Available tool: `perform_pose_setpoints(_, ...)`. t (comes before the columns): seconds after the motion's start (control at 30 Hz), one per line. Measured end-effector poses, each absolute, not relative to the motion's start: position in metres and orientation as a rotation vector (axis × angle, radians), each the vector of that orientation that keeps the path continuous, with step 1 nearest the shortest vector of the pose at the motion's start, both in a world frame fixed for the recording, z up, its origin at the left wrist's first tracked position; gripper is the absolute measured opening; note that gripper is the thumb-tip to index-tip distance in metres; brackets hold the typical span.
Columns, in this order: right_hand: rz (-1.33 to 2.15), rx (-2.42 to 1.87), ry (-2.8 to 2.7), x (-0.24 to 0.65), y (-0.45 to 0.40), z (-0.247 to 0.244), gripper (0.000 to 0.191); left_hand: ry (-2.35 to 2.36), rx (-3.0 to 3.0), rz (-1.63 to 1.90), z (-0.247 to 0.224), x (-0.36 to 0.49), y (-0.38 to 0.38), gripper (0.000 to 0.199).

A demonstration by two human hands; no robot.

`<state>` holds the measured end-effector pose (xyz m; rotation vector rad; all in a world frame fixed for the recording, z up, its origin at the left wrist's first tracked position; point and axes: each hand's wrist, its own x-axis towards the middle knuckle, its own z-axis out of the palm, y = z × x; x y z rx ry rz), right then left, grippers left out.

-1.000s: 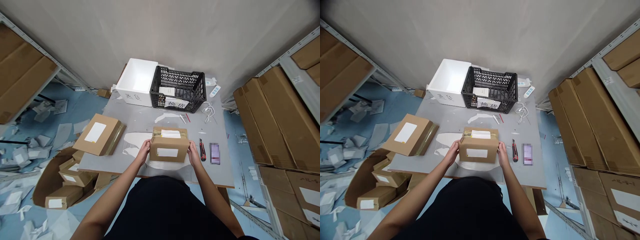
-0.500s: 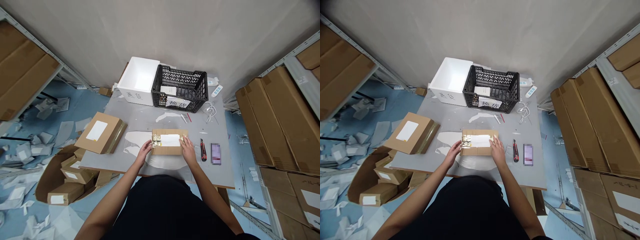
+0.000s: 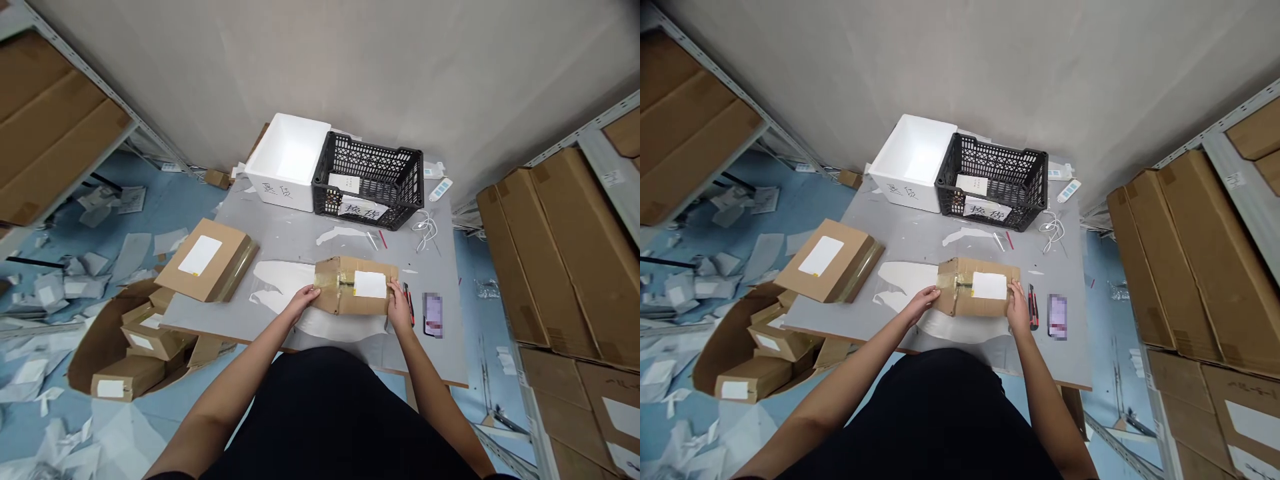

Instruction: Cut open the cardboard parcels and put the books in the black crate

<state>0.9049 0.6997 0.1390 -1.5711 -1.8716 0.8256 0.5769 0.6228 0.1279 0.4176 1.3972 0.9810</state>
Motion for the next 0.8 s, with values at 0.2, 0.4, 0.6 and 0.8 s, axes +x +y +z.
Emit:
perform_pose_setpoints(0.2, 1.077, -1.578, -1.517, 0.888, 0.683, 0.125, 0.053, 1.377, 0.528, 1.225, 0.156, 0.581, 0.619, 0.058)
perform_pose_setpoints(0.4, 1.441, -1.419, -1.448, 0.831, 0.669, 0.141, 0.058, 1.488, 0.72, 1.234, 0.191, 0.545, 0.61, 0.037)
perform_pose_setpoints(0.6, 0.878, -1.348, -1.857, 0.825, 0.665, 0.212, 0.043, 1.456, 0.686, 1.282, 0.192, 0.56, 0.6, 0.028)
perform_pose_setpoints(0.8, 0.702, -1.38, -2.221, 0.835, 0.65, 0.221, 0.047, 1.217, 0.617, 1.209, 0.176, 0.585, 0.599, 0.037)
